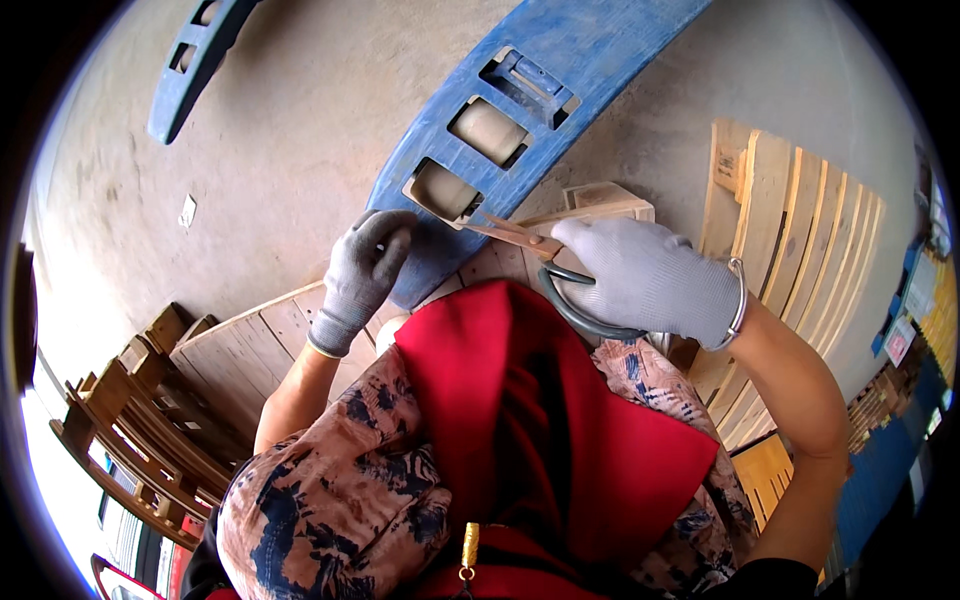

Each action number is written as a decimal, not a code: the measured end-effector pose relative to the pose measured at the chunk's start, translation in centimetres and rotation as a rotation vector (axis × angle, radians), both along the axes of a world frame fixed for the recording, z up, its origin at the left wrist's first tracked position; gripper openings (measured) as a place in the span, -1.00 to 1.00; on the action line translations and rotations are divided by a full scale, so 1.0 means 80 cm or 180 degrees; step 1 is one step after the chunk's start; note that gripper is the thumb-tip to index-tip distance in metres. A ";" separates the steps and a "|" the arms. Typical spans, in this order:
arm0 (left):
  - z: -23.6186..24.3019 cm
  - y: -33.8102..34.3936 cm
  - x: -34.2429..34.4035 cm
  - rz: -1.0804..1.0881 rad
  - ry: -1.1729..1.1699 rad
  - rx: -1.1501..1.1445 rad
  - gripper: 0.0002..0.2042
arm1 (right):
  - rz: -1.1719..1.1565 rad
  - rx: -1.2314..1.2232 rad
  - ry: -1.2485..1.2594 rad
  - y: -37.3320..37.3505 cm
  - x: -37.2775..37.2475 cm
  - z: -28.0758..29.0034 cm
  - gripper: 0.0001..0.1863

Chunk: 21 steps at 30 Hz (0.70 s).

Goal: The person uses a pair of scissors to scrape and clean the wheels and rollers on the forks of a blue manual pallet jack. They manipulate the jack's handle to position the forks and work on the components while standing in a warehouse environment.

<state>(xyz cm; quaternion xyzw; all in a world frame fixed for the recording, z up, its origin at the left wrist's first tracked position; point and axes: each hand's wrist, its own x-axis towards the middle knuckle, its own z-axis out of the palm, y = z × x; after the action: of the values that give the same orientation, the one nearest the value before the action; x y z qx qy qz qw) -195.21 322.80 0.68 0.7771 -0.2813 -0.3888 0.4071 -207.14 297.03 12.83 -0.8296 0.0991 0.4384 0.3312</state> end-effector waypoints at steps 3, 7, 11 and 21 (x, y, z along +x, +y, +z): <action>0.005 0.014 -0.002 0.0182 0.0094 0.0093 -0.85 | 0.1037 -0.0487 0.0094 0.018 0.047 -0.001 -0.58; 0.001 0.026 -0.010 0.0404 -0.0007 -0.0036 -0.85 | 0.1469 -0.0530 -0.0436 0.026 0.071 -0.020 -0.69; 0.004 0.027 -0.017 0.0539 0.0094 -0.0037 -0.85 | 0.1921 -0.0496 -0.1078 0.037 0.092 -0.034 -0.78; 0.012 0.035 -0.017 0.0601 -0.0079 -0.0002 -0.82 | 0.2301 -0.0549 -0.0927 0.041 0.116 -0.063 -0.75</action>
<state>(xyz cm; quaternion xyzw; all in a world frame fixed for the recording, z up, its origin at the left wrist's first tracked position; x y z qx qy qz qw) -196.57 325.61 1.60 0.8048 -0.2120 -0.3390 0.4387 -197.87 300.34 7.83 -0.8893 -0.2108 0.3945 0.0952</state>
